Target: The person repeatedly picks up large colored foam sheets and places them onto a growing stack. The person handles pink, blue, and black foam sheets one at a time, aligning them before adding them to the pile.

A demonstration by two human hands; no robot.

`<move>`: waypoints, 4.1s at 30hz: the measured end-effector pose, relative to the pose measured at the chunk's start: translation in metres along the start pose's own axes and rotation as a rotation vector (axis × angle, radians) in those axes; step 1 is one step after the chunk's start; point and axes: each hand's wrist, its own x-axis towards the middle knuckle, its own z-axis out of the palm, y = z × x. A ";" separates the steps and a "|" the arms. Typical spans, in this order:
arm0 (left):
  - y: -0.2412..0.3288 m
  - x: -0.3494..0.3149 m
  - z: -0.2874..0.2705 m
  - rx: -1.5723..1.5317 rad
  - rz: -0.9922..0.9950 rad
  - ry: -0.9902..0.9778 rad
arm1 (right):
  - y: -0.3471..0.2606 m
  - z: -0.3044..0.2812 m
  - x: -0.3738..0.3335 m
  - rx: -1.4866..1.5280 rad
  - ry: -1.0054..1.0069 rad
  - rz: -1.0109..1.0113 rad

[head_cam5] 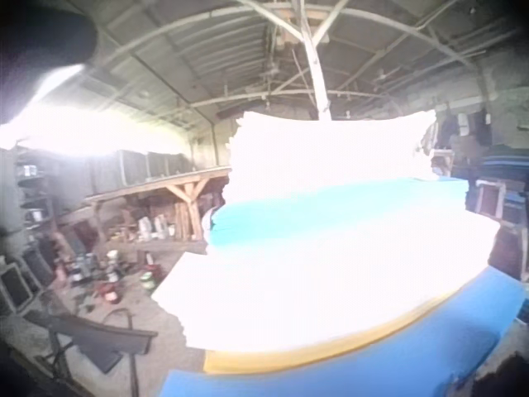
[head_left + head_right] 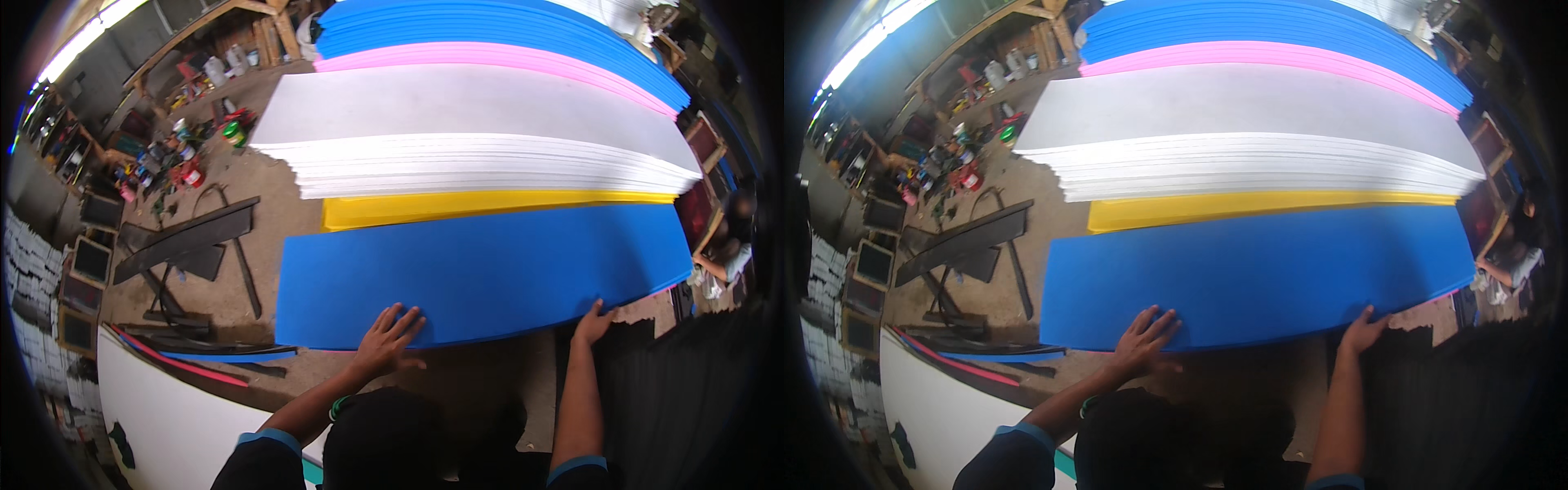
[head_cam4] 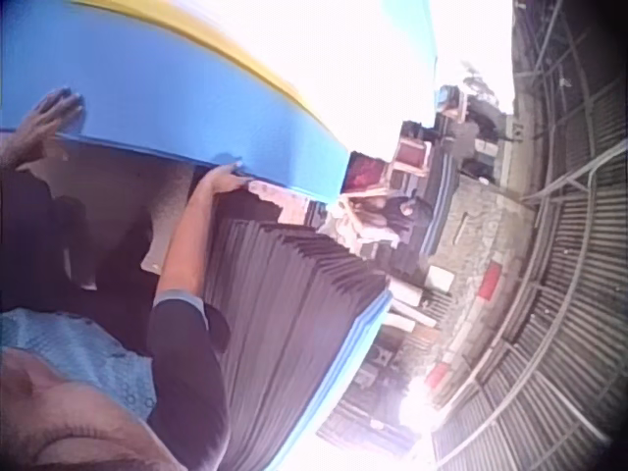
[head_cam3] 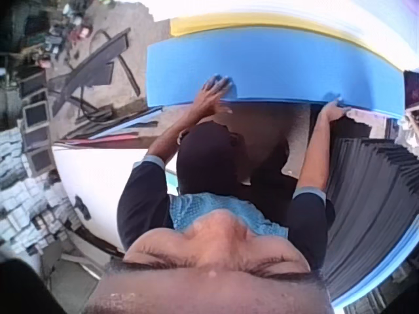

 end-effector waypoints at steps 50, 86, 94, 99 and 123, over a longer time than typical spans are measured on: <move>-0.207 -0.082 -0.007 -1.087 -1.133 0.014 | -0.094 0.024 -0.108 0.283 -0.013 0.396; 0.386 0.344 -0.175 -0.693 1.010 -0.023 | -0.269 -0.529 0.034 -0.981 0.370 -0.711; 0.481 0.350 -0.224 -0.609 1.263 0.334 | -0.243 -0.552 0.051 -0.935 0.345 -0.677; 0.517 0.353 -0.244 -0.603 1.348 0.285 | -0.248 -0.557 0.050 -0.860 0.289 -0.660; 0.253 0.388 -0.278 0.007 1.023 0.783 | -0.210 -0.598 -0.045 -0.978 0.560 -0.683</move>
